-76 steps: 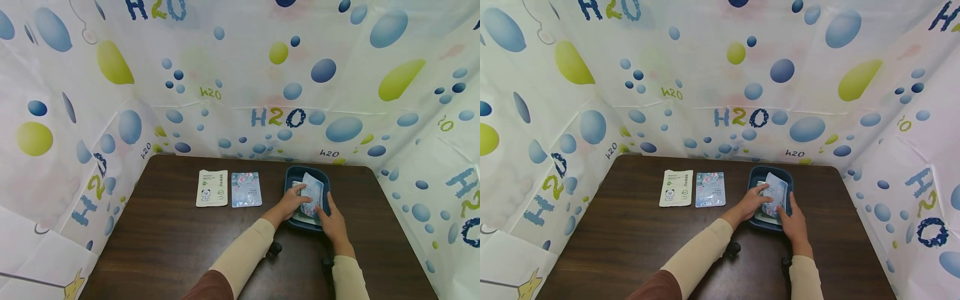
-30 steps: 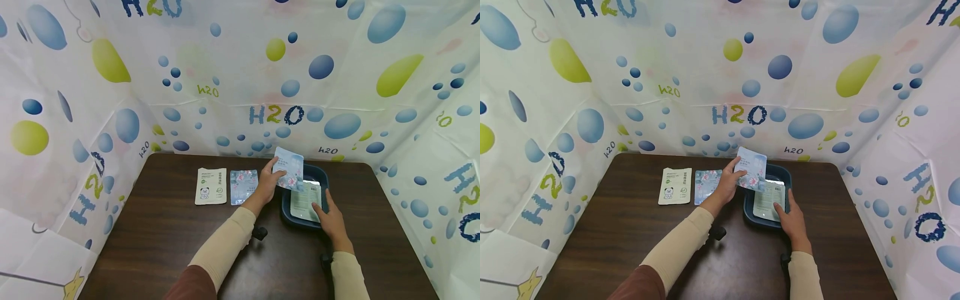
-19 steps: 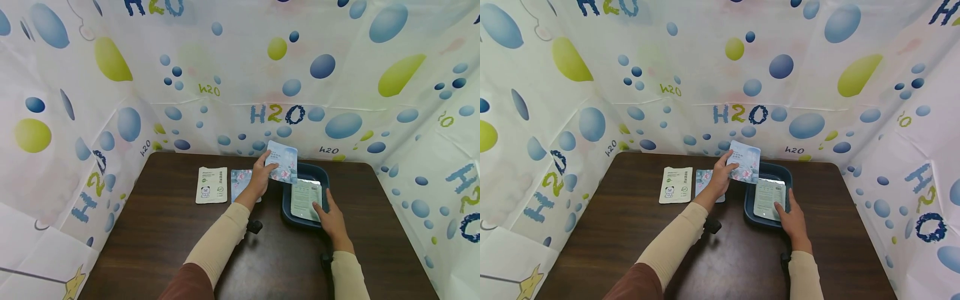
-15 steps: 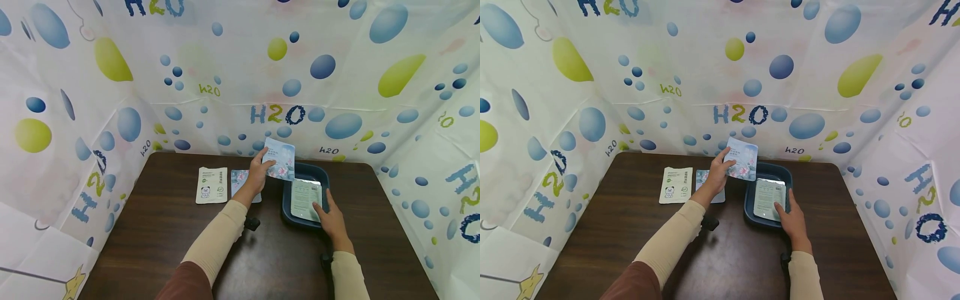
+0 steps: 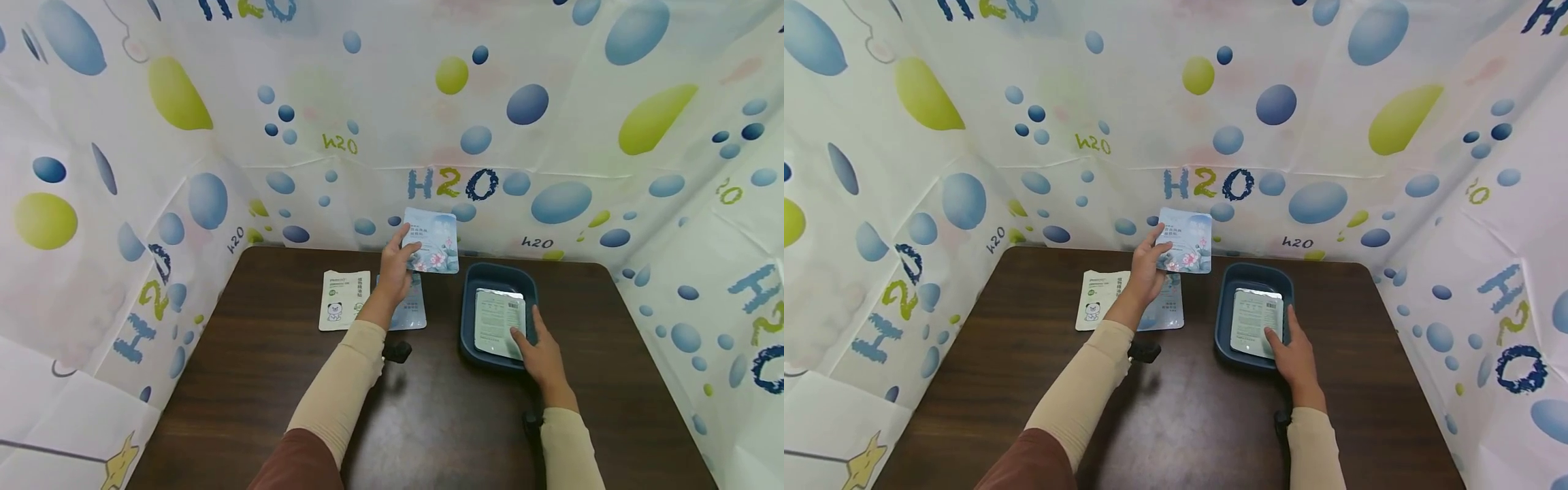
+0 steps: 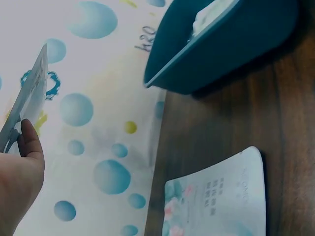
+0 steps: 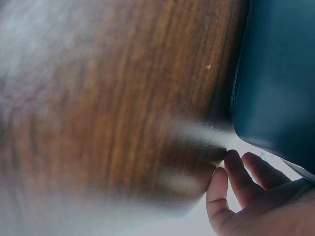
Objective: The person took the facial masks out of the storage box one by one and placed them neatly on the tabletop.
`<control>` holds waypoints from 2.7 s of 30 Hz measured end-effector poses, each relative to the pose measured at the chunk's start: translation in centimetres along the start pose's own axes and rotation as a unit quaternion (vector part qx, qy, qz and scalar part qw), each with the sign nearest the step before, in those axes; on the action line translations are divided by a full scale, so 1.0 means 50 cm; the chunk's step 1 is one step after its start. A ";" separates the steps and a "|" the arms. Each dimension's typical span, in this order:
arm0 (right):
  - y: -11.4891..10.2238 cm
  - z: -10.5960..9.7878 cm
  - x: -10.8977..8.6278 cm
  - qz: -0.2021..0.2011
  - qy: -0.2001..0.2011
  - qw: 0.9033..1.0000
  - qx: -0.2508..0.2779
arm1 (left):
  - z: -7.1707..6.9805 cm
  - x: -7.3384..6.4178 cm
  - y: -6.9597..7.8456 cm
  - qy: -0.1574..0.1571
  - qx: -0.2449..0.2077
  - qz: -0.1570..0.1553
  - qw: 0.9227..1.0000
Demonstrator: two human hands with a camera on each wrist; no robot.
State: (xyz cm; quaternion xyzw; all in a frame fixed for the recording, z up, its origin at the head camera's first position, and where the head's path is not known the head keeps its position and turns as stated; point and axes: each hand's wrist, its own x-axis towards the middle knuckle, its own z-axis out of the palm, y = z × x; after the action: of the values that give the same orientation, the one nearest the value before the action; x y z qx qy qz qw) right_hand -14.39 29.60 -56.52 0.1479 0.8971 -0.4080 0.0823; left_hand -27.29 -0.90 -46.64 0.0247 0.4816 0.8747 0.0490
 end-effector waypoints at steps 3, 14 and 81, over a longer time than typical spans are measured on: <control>-0.002 -0.002 0.001 0.000 -0.001 1.000 -0.002 | -0.010 0.002 0.014 0.011 -0.002 0.009 1.000; -0.003 -0.002 0.001 -0.003 0.002 1.000 -0.001 | -0.036 0.004 0.054 0.024 -0.043 0.020 0.999; 0.002 -0.003 -0.004 -0.006 0.002 1.000 -0.010 | -0.319 -0.067 0.193 0.160 -0.026 0.078 0.984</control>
State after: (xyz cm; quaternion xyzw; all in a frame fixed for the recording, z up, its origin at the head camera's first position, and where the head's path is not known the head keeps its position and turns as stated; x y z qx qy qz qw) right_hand -14.19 29.76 -56.44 0.1424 0.9025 -0.3987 0.0792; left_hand -26.00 -19.78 -47.01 -0.0798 0.4567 0.8807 -0.0968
